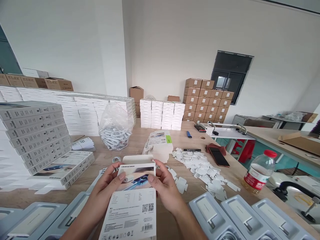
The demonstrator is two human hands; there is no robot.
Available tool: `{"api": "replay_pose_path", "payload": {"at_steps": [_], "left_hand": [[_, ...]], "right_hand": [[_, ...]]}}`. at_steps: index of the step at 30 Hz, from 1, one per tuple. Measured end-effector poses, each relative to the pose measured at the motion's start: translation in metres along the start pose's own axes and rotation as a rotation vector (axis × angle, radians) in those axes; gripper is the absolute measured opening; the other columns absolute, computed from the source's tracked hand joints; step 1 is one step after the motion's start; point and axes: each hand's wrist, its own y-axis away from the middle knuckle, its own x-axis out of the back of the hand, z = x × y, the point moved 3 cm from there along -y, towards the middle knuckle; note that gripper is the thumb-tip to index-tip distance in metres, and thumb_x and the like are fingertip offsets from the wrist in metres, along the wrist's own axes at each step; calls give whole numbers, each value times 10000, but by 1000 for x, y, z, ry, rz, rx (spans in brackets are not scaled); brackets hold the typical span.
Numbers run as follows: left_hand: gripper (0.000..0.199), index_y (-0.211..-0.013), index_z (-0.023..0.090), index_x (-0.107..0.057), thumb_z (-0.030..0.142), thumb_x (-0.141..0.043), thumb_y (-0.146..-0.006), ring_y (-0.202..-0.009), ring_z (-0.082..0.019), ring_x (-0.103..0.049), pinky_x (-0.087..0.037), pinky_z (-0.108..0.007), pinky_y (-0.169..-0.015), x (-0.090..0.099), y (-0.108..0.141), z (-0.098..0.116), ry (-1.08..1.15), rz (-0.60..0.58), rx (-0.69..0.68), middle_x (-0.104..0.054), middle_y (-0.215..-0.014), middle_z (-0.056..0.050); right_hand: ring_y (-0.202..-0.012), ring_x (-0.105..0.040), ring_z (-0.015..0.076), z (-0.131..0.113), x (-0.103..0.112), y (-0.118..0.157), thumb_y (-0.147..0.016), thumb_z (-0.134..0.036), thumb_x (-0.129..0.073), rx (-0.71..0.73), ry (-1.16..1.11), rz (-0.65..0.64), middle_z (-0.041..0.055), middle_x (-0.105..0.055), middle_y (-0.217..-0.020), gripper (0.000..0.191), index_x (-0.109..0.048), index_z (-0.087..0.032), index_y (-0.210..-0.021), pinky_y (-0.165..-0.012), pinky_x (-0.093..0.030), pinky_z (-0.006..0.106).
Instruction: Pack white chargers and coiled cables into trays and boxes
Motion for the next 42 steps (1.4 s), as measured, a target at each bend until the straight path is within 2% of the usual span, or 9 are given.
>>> {"api": "replay_pose_path", "payload": {"at_steps": [3, 6, 10, 15, 21, 25, 29, 34, 42], "left_hand": [[506, -1174, 267, -585, 512, -739, -759, -644, -188, -655, -452, -250, -566, 2, 1, 2, 41, -14, 19, -735, -875, -10], [556, -1238, 267, -578, 498, -738, -758, -632, -192, -645, -449, -259, -569, 2, 4, 3, 77, -34, 41, -728, -873, -20], [528, -1226, 268, -599, 475, -734, -759, -680, -196, -630, -446, -266, -613, -1, 8, 2, 76, -195, 95, -686, -787, -5], [432, -1139, 252, -637, 454, -724, -767, -722, -187, -596, -433, -267, -655, -2, 9, 3, 56, -276, 130, -663, -834, -17], [397, -1125, 254, -633, 426, -719, -778, -713, -180, -584, -428, -260, -660, -1, 7, 2, 77, -294, 146, -633, -788, 0], [363, -1102, 248, -624, 440, -695, -802, -722, -185, -596, -428, -261, -657, 1, 8, 1, 28, -314, 131, -646, -822, -11], [304, -1089, 250, -634, 402, -688, -832, -758, -168, -561, -432, -245, -687, -2, 11, 4, -71, -422, 113, -642, -847, -2], [287, -1076, 270, -642, 422, -680, -835, -744, -167, -571, -439, -245, -681, -4, 12, 4, -98, -418, 72, -649, -835, 10], [431, -1173, 290, -498, 454, -689, -823, -736, -181, -615, -472, -264, -650, -4, 11, -4, -71, -359, 80, -662, -875, -2]], "right_hand": [[-518, -521, 125, 6, 0, 0, -804, -513, -705, -2, 39, 18, -35, -636, -687, 311, -648, -264, -982, -554, -449, 265], [-483, -481, 128, 9, 5, -2, -837, -595, -622, -6, 55, 108, -50, -542, -559, 349, -650, -248, -823, -504, -411, 259], [-567, -522, 135, 2, 14, -5, -764, -583, -714, 22, 125, 227, -39, -602, -643, 425, -698, -276, -1058, -547, -420, 259], [-729, -599, 183, -2, 14, -6, -692, -493, -807, 52, 289, 175, 51, -711, -834, 314, -786, -222, -850, -669, -461, 316], [-700, -555, 169, -7, 14, -3, -750, -397, -769, 281, 467, 188, 30, -587, -768, 135, -790, -264, -738, -619, -425, 311], [-711, -554, 162, -3, 16, -5, -706, -448, -801, 140, 286, 98, 24, -613, -779, 209, -785, -241, -728, -608, -413, 288], [-510, -451, 90, 11, 18, -8, -663, -496, -827, -145, -76, 144, -34, -563, -565, 346, -696, -184, -592, -504, -328, 237], [-589, -567, 111, 20, 14, -7, -527, -407, -925, -305, -226, 149, -22, -685, -674, 395, -717, -183, -777, -583, -407, 233], [-539, -426, 90, 7, 15, -7, -656, -481, -832, -61, 198, 13, -45, -541, -549, 366, -662, -166, -577, -547, -302, 247]]}}
